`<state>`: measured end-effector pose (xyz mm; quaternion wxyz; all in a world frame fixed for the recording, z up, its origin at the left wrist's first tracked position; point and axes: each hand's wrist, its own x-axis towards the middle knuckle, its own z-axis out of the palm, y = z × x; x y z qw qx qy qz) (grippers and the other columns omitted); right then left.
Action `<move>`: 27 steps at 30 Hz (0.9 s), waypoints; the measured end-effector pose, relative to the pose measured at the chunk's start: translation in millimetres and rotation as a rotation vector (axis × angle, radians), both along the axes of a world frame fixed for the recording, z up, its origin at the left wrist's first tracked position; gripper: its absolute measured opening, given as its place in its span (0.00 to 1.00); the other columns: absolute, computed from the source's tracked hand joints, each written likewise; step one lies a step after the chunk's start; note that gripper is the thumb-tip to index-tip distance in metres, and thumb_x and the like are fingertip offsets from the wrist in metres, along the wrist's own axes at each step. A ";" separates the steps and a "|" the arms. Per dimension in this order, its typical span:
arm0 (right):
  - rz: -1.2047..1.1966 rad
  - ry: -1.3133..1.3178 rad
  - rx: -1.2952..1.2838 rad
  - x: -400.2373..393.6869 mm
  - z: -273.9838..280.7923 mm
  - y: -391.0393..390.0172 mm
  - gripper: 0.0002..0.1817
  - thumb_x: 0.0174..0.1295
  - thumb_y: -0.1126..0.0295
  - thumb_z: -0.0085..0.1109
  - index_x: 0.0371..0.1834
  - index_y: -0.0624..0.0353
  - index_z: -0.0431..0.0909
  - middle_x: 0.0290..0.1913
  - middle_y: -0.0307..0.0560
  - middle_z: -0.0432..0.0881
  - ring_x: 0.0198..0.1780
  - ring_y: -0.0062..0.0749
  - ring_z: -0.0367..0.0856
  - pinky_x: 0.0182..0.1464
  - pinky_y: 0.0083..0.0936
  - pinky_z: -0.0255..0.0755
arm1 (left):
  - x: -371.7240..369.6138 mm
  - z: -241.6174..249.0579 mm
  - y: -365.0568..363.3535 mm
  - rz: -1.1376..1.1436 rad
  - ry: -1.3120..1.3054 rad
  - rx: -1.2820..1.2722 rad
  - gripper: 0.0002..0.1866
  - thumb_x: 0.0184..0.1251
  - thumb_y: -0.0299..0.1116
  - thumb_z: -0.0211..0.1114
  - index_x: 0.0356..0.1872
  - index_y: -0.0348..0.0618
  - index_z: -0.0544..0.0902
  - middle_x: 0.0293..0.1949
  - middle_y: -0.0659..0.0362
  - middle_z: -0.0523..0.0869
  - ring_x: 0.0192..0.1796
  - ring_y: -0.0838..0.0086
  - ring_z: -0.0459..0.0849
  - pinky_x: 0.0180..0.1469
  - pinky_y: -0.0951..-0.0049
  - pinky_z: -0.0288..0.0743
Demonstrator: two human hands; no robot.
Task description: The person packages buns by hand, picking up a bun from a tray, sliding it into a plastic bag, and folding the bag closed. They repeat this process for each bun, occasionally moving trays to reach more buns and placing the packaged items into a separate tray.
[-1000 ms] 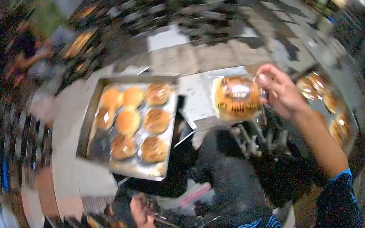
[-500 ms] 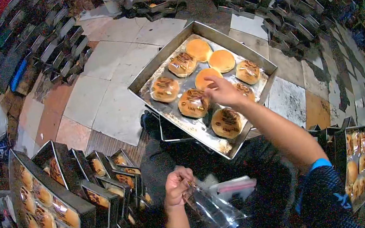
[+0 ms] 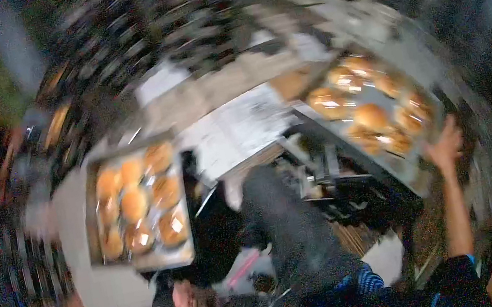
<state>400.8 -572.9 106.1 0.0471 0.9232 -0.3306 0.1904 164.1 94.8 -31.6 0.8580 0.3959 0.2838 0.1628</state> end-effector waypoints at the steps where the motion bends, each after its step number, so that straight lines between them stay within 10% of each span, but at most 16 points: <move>1: 0.003 0.005 0.225 -25.8 -8.7 -8.3 0.69 0.37 0.54 0.80 0.79 0.50 0.38 0.74 0.71 0.50 0.73 0.70 0.52 0.68 0.61 0.56 | -2.3 -24.5 7.4 -0.138 -0.211 -0.079 0.13 0.62 0.32 0.68 0.41 0.40 0.73 0.29 0.63 0.75 0.24 0.79 0.73 0.19 0.82 0.63; 5: -0.064 -0.115 1.042 -41.9 -98.6 -46.3 0.52 0.45 0.61 0.66 0.77 0.52 0.52 0.73 0.66 0.57 0.75 0.56 0.54 0.71 0.45 0.55 | 31.6 -7.6 -9.3 -0.197 0.038 0.147 0.17 0.68 0.42 0.64 0.47 0.39 0.76 0.36 0.62 0.79 0.33 0.77 0.78 0.33 0.78 0.73; 9: -0.114 -0.552 1.086 -57.7 -77.6 -25.5 0.46 0.39 0.67 0.62 0.71 0.56 0.63 0.54 0.60 0.76 0.59 0.52 0.74 0.64 0.36 0.65 | 33.3 -25.2 -5.2 -0.026 0.035 0.383 0.20 0.69 0.45 0.61 0.48 0.37 0.75 0.34 0.62 0.80 0.31 0.78 0.77 0.32 0.78 0.73; 12: -0.084 -0.697 1.161 -84.7 -87.3 -71.7 0.48 0.35 0.68 0.61 0.70 0.67 0.63 0.47 0.57 0.79 0.49 0.44 0.78 0.54 0.32 0.71 | 33.5 -61.1 53.9 -0.337 0.238 -0.013 0.23 0.68 0.44 0.64 0.60 0.46 0.75 0.35 0.59 0.84 0.25 0.73 0.77 0.25 0.75 0.75; 16: -0.089 -0.467 1.472 -166.9 -131.3 -160.0 0.26 0.42 0.63 0.58 0.47 0.62 0.78 0.57 0.56 0.77 0.54 0.40 0.76 0.57 0.30 0.68 | 17.3 -92.4 79.4 -0.561 0.001 0.329 0.25 0.69 0.40 0.60 0.63 0.38 0.72 0.53 0.53 0.82 0.48 0.64 0.82 0.51 0.63 0.78; 18: -0.289 -0.773 1.381 -205.2 -130.5 -155.7 0.18 0.41 0.60 0.57 0.35 0.57 0.75 0.32 0.46 0.76 0.32 0.37 0.74 0.40 0.33 0.70 | 28.1 -76.6 59.7 -0.344 0.242 0.085 0.24 0.70 0.40 0.59 0.61 0.37 0.73 0.53 0.53 0.82 0.50 0.64 0.82 0.53 0.63 0.76; 23: -0.445 -1.055 1.371 -275.3 -166.5 -169.2 0.16 0.41 0.58 0.56 0.32 0.53 0.72 0.32 0.44 0.74 0.32 0.41 0.73 0.39 0.37 0.71 | 21.1 -60.8 42.5 -0.301 0.321 0.208 0.21 0.71 0.42 0.60 0.57 0.38 0.77 0.50 0.54 0.83 0.47 0.64 0.82 0.47 0.64 0.78; 25: -0.435 -1.087 1.403 -302.6 -219.1 -222.0 0.15 0.41 0.58 0.56 0.32 0.51 0.72 0.33 0.44 0.75 0.32 0.44 0.73 0.40 0.39 0.71 | 19.9 -65.4 34.5 0.035 0.295 0.194 0.20 0.72 0.44 0.56 0.62 0.51 0.74 0.34 0.60 0.80 0.28 0.72 0.79 0.20 0.74 0.71; 27: -0.491 -1.207 1.321 -280.2 -186.0 -170.0 0.17 0.40 0.58 0.56 0.34 0.51 0.72 0.34 0.45 0.75 0.34 0.43 0.74 0.40 0.40 0.72 | 18.9 -52.9 26.8 -0.008 0.282 0.182 0.21 0.71 0.44 0.57 0.62 0.50 0.74 0.37 0.59 0.81 0.30 0.72 0.80 0.23 0.74 0.73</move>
